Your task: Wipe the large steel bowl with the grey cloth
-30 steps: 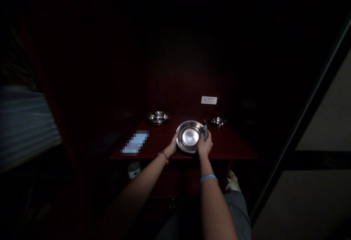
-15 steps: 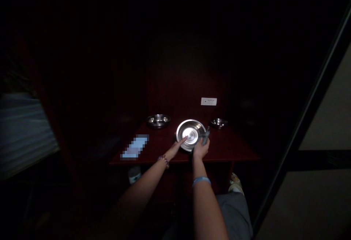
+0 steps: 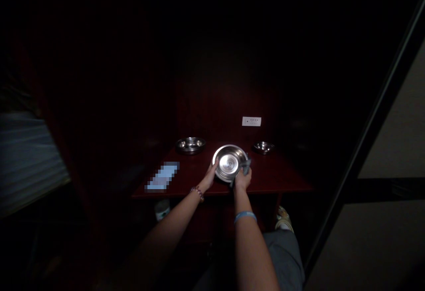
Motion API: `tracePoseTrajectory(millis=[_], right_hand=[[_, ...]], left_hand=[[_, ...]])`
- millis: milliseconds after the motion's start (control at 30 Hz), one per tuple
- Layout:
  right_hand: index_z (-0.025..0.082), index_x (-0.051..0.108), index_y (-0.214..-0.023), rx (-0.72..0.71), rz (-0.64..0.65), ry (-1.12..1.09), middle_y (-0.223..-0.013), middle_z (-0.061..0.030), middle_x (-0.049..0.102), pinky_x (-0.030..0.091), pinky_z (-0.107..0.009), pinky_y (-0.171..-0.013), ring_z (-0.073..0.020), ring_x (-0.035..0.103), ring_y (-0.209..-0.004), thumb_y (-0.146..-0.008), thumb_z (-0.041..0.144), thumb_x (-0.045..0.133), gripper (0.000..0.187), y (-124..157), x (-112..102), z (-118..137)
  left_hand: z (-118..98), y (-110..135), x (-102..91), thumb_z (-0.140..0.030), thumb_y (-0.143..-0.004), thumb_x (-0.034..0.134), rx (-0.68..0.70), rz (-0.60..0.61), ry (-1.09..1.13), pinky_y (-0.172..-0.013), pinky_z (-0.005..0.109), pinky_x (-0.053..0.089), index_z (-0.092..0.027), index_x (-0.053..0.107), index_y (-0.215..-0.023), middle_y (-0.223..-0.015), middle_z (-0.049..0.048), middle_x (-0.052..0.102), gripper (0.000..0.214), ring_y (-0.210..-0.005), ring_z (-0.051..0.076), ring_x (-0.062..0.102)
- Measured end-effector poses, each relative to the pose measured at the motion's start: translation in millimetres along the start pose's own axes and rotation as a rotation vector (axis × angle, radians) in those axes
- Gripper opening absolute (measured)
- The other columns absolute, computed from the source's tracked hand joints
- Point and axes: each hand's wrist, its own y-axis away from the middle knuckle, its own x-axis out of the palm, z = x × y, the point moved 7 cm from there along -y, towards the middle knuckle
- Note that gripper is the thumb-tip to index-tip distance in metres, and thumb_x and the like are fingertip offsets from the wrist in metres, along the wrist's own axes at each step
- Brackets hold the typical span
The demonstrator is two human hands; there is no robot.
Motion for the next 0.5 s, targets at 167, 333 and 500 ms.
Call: tracePoseTrajectory(millis=[167, 333, 500], right_hand=[[0.014, 0.059, -0.118, 0.061, 0.02, 0.002, -0.099, -0.0107, 0.071, 0.051, -0.029, -0.074, -0.0209, 0.066, -0.086, -0.078, 0.027, 0.05, 0.043, 3.9, -1.5, 0.3], [0.013, 0.056, -0.122, 0.03, 0.068, 0.062, -0.107, -0.0115, 0.069, 0.05, -0.028, -0.08, -0.0213, 0.065, -0.094, -0.08, 0.026, 0.046, 0.045, 6.7, -5.5, 10.2], [0.014, 0.057, -0.124, -0.051, 0.066, 0.06, -0.11, -0.0113, 0.068, 0.047, -0.029, -0.086, -0.0219, 0.064, -0.098, -0.079, 0.025, 0.048, 0.046, 9.7, -16.4, 30.0]], left_hand=[[0.4, -4.9, -1.6, -0.047, -0.081, 0.062, 0.004, 0.028, 0.054, -0.11, 0.041, 0.035, -0.016, 0.062, -0.12, -0.13, 0.0107, 0.061, 0.05, -0.125, 0.028, 0.052], [4.9, -7.8, -5.0, -0.047, -0.079, 0.064, -0.014, 0.042, 0.074, -0.106, 0.042, 0.039, -0.014, 0.063, -0.118, -0.127, 0.0142, 0.062, 0.052, -0.121, 0.03, 0.055], [11.5, -12.7, -7.9, -0.055, -0.073, 0.066, -0.048, 0.037, 0.077, -0.105, 0.043, 0.04, -0.013, 0.065, -0.114, -0.12, 0.0144, 0.066, 0.058, -0.116, 0.029, 0.058]])
